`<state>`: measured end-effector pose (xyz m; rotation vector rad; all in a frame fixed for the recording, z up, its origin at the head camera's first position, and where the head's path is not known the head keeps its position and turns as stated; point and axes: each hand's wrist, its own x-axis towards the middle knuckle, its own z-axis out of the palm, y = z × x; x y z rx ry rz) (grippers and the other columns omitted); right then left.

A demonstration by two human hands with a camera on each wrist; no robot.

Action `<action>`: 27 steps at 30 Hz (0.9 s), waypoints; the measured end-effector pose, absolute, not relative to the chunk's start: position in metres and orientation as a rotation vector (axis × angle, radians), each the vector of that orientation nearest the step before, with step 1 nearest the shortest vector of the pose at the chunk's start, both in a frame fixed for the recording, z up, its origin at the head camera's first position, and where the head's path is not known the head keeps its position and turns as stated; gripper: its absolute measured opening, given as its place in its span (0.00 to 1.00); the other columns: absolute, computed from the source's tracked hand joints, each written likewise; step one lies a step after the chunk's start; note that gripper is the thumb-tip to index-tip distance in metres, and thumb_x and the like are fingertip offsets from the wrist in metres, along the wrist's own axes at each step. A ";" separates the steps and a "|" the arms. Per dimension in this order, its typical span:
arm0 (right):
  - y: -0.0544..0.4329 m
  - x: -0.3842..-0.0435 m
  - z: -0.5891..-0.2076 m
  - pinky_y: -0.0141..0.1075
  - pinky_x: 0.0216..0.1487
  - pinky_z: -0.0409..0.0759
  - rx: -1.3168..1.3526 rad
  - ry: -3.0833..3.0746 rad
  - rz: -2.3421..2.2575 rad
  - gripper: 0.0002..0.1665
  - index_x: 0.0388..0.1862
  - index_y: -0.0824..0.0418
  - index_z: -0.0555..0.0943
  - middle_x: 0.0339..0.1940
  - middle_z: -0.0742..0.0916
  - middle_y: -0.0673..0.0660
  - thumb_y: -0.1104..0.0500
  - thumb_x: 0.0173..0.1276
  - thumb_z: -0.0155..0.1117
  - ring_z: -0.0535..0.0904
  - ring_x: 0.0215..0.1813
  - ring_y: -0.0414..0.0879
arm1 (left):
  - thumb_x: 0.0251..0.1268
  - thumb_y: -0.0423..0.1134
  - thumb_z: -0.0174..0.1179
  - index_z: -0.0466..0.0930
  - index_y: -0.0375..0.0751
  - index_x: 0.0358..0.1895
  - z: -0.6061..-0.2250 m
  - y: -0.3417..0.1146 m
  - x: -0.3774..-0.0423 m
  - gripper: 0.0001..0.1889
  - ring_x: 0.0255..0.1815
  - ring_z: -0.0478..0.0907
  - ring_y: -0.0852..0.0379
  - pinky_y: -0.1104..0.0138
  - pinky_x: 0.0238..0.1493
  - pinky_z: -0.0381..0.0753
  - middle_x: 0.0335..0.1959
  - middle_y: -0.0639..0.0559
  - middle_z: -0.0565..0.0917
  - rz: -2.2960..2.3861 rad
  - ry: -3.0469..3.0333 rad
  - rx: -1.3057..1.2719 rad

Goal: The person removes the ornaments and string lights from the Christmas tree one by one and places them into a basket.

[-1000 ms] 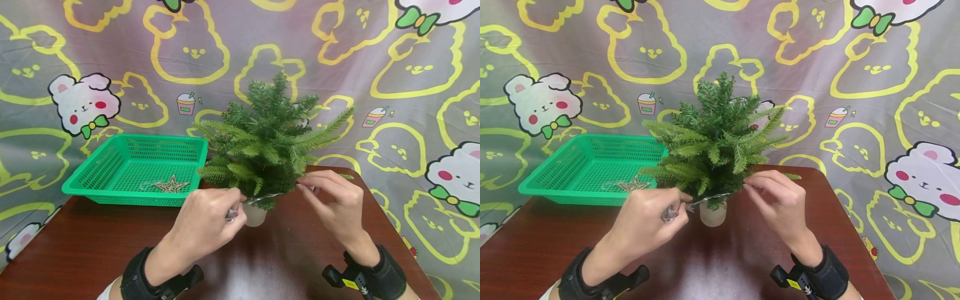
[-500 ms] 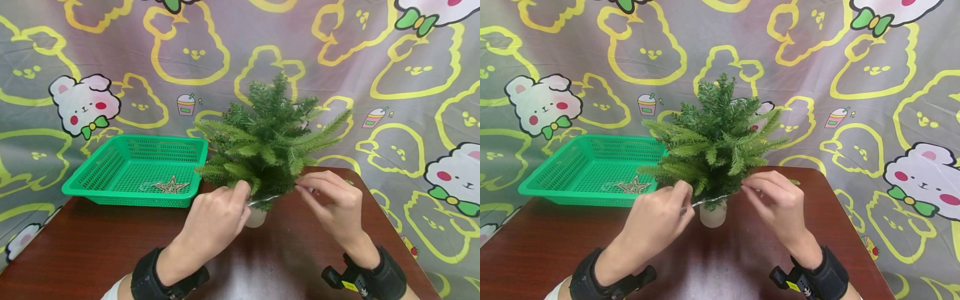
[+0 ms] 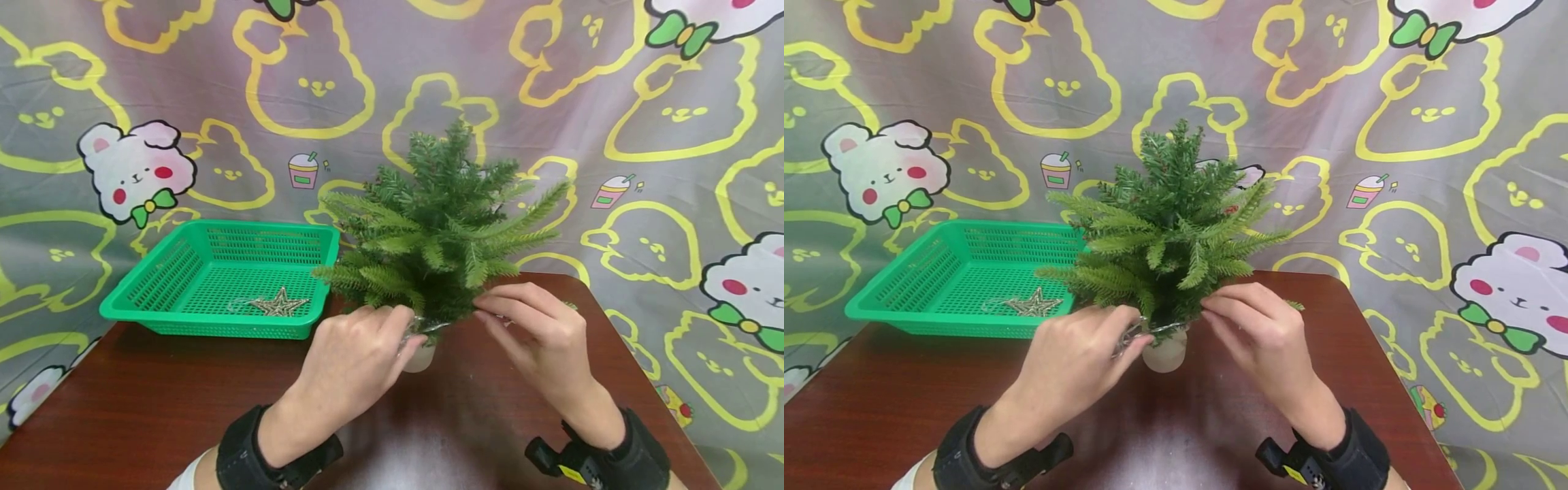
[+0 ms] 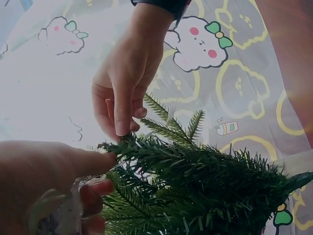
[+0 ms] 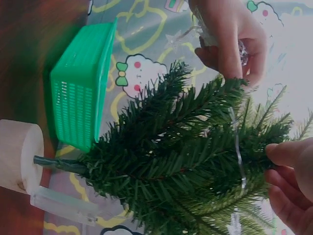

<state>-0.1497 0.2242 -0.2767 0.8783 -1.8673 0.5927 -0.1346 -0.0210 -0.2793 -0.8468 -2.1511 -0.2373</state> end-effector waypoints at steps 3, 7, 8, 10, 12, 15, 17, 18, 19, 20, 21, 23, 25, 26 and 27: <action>0.226 -0.148 -0.273 0.26 0.39 0.78 0.890 -1.877 0.598 0.18 0.36 0.60 0.89 0.36 0.90 0.55 0.49 0.73 0.61 0.85 0.37 0.44 | 0.61 0.49 0.68 0.78 0.49 0.29 -0.279 -0.021 -0.134 0.11 0.15 0.70 0.63 0.73 0.14 0.63 0.16 0.61 0.73 -0.265 -2.145 -0.859; 0.232 -0.146 -0.266 0.22 0.49 0.76 0.869 -1.865 0.742 0.14 0.38 0.62 0.89 0.36 0.90 0.57 0.53 0.70 0.65 0.85 0.43 0.38 | 0.62 0.47 0.67 0.78 0.50 0.26 -0.280 -0.020 -0.134 0.11 0.16 0.69 0.63 0.72 0.14 0.65 0.18 0.61 0.71 -0.304 -2.140 -0.853; 0.235 -0.146 -0.264 0.21 0.47 0.75 0.856 -1.854 0.792 0.12 0.38 0.63 0.89 0.36 0.90 0.58 0.55 0.69 0.67 0.85 0.44 0.36 | 0.62 0.46 0.67 0.78 0.50 0.26 -0.280 -0.020 -0.134 0.11 0.17 0.69 0.63 0.72 0.14 0.65 0.18 0.60 0.71 -0.314 -2.140 -0.852; 0.242 -0.145 -0.261 0.19 0.45 0.75 0.824 -1.824 0.908 0.08 0.38 0.67 0.88 0.35 0.90 0.59 0.62 0.66 0.68 0.84 0.45 0.34 | 0.62 0.45 0.67 0.79 0.51 0.25 -0.280 -0.020 -0.134 0.10 0.17 0.69 0.63 0.72 0.15 0.65 0.19 0.60 0.71 -0.329 -2.140 -0.851; 0.250 -0.145 -0.258 0.19 0.40 0.75 0.777 -1.797 1.011 0.06 0.37 0.71 0.87 0.35 0.90 0.58 0.68 0.63 0.68 0.84 0.42 0.33 | 0.61 0.45 0.68 0.81 0.51 0.26 -0.279 -0.020 -0.134 0.09 0.18 0.69 0.63 0.73 0.16 0.65 0.20 0.60 0.71 -0.344 -2.146 -0.853; 0.263 -0.145 -0.254 0.19 0.39 0.78 0.687 -1.776 1.154 0.06 0.37 0.77 0.85 0.37 0.91 0.53 0.73 0.63 0.65 0.85 0.39 0.36 | 0.60 0.47 0.68 0.82 0.51 0.27 -0.279 -0.020 -0.134 0.09 0.19 0.68 0.63 0.73 0.16 0.64 0.21 0.60 0.71 -0.346 -2.159 -0.849; 0.272 -0.148 -0.253 0.21 0.41 0.80 0.608 -1.784 1.232 0.07 0.38 0.79 0.84 0.37 0.90 0.51 0.74 0.64 0.63 0.85 0.37 0.37 | 0.60 0.50 0.69 0.82 0.51 0.27 -0.278 -0.021 -0.134 0.10 0.19 0.67 0.63 0.74 0.15 0.62 0.20 0.60 0.71 -0.344 -2.169 -0.843; 0.276 -0.150 -0.253 0.22 0.42 0.81 0.554 -1.801 1.264 0.08 0.39 0.79 0.84 0.37 0.90 0.49 0.73 0.65 0.63 0.85 0.37 0.38 | 0.60 0.51 0.69 0.82 0.52 0.27 -0.278 -0.021 -0.134 0.11 0.19 0.66 0.63 0.74 0.15 0.61 0.20 0.60 0.70 -0.343 -2.173 -0.841; 0.279 -0.152 -0.253 0.22 0.43 0.81 0.505 -1.817 1.302 0.08 0.40 0.79 0.84 0.36 0.90 0.49 0.73 0.66 0.63 0.85 0.37 0.38 | 0.59 0.52 0.68 0.81 0.52 0.27 -0.278 -0.021 -0.134 0.12 0.18 0.66 0.63 0.74 0.15 0.60 0.20 0.60 0.70 -0.342 -2.176 -0.839; 0.283 -0.155 -0.253 0.22 0.43 0.81 0.466 -1.831 1.348 0.09 0.41 0.79 0.83 0.36 0.90 0.49 0.72 0.66 0.63 0.85 0.37 0.38 | 0.60 0.53 0.68 0.81 0.52 0.26 -0.278 -0.021 -0.134 0.12 0.18 0.66 0.63 0.74 0.15 0.60 0.20 0.60 0.69 -0.342 -2.177 -0.838; 0.286 -0.158 -0.254 0.22 0.42 0.81 0.424 -1.854 1.383 0.09 0.42 0.78 0.83 0.35 0.90 0.49 0.72 0.67 0.63 0.85 0.36 0.38 | 0.60 0.53 0.68 0.81 0.52 0.26 -0.279 -0.021 -0.134 0.12 0.18 0.65 0.63 0.74 0.15 0.59 0.19 0.60 0.69 -0.343 -2.178 -0.836; 0.292 -0.167 -0.257 0.23 0.41 0.82 0.385 -1.887 1.473 0.09 0.43 0.77 0.83 0.34 0.90 0.50 0.71 0.67 0.64 0.85 0.35 0.39 | 0.61 0.53 0.67 0.80 0.52 0.25 -0.279 -0.021 -0.134 0.13 0.18 0.65 0.63 0.74 0.15 0.58 0.19 0.60 0.69 -0.341 -2.176 -0.833; 0.297 -0.178 -0.260 0.23 0.39 0.82 0.393 -1.934 1.538 0.10 0.44 0.75 0.83 0.35 0.89 0.50 0.70 0.67 0.64 0.85 0.35 0.38 | 0.61 0.51 0.67 0.79 0.52 0.24 -0.279 -0.020 -0.134 0.13 0.17 0.65 0.63 0.75 0.15 0.57 0.19 0.60 0.68 -0.340 -2.173 -0.831; 0.299 -0.183 -0.263 0.24 0.38 0.82 0.410 -1.955 1.574 0.10 0.45 0.75 0.83 0.35 0.89 0.50 0.70 0.66 0.64 0.85 0.35 0.38 | 0.61 0.51 0.66 0.79 0.52 0.24 -0.279 -0.020 -0.134 0.12 0.17 0.65 0.63 0.75 0.15 0.57 0.19 0.60 0.68 -0.339 -2.171 -0.829; 0.300 -0.188 -0.265 0.24 0.38 0.83 0.424 -1.982 1.602 0.10 0.45 0.74 0.82 0.35 0.89 0.50 0.71 0.66 0.64 0.85 0.35 0.37 | 0.62 0.50 0.66 0.79 0.52 0.24 -0.279 -0.020 -0.135 0.12 0.17 0.64 0.63 0.75 0.15 0.57 0.19 0.60 0.68 -0.338 -2.169 -0.829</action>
